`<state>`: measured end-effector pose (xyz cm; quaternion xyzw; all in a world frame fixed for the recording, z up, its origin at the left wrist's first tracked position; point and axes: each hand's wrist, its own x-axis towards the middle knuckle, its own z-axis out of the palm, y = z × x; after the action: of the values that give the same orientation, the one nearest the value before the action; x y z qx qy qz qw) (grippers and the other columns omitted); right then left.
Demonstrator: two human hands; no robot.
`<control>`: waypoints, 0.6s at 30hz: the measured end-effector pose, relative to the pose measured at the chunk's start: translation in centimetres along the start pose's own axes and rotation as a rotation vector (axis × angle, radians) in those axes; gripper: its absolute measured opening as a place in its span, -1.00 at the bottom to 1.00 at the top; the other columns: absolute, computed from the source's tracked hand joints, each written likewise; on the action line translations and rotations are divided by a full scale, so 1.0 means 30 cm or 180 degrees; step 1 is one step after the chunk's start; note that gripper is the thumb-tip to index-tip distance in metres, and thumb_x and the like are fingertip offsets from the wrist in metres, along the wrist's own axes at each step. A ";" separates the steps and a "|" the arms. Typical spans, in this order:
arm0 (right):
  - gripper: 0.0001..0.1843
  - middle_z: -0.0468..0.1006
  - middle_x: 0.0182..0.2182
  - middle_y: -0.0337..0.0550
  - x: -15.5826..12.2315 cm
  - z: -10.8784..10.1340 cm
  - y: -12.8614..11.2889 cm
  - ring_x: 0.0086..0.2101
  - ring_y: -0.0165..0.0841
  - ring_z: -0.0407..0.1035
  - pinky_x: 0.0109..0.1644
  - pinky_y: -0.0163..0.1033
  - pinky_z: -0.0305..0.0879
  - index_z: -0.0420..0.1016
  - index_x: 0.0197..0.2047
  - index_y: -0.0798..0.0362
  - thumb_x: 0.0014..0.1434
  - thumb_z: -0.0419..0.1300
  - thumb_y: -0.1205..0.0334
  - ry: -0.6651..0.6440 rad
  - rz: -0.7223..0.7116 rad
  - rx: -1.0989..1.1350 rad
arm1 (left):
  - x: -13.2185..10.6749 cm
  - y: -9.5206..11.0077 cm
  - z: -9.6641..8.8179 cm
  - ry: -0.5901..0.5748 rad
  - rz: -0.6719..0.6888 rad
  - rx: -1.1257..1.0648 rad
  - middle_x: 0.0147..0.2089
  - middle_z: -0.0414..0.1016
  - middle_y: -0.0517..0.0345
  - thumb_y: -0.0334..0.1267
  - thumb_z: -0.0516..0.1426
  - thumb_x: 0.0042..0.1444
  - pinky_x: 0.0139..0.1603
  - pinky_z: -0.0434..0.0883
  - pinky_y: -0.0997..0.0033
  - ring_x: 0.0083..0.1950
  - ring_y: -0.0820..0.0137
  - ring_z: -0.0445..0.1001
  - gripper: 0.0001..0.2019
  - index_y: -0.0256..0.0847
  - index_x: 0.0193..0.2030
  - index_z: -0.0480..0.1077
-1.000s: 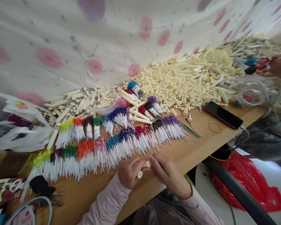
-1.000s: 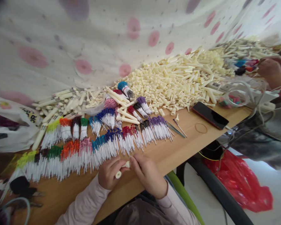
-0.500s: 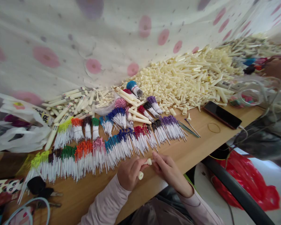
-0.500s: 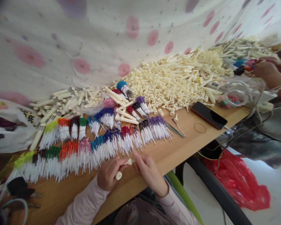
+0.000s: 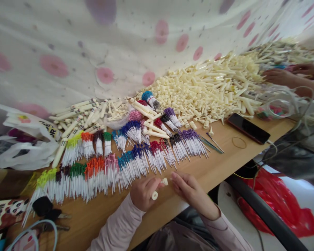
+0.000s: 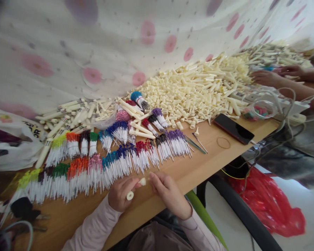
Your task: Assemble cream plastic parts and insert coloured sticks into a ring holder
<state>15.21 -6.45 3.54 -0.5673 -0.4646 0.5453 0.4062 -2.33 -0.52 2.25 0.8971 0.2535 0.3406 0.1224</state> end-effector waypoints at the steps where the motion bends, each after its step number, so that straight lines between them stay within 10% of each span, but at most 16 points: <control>1: -0.45 0.13 -0.62 -0.34 -0.003 -0.008 -0.006 -0.57 -0.46 0.04 -0.47 -0.32 0.02 0.11 -0.57 0.03 0.34 -0.09 -0.15 0.0040 -0.0082 -0.0144 | 0.000 0.000 -0.001 0.0001 -0.0064 -0.0056 -0.54 0.49 0.13 -0.23 -0.18 0.37 -0.55 0.31 0.49 -0.55 0.43 0.45 -0.58 -0.23 -0.38 0.40; 18: -0.57 0.14 -0.62 -0.33 -0.018 -0.020 -0.034 -0.57 -0.45 0.08 -0.44 -0.31 -0.04 0.08 -0.52 0.03 0.37 -0.12 0.06 -0.0210 -0.0747 -0.1232 | 0.000 0.018 -0.004 -0.0253 -0.0292 -0.0752 -0.52 0.49 0.12 -0.18 -0.16 0.38 -0.50 0.35 0.48 -0.51 0.41 0.47 -0.59 -0.24 -0.33 0.41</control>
<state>15.75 -6.70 4.71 -0.5586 -0.6363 0.4133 0.3351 -2.21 -0.97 2.56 0.8767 0.2473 0.3264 0.2526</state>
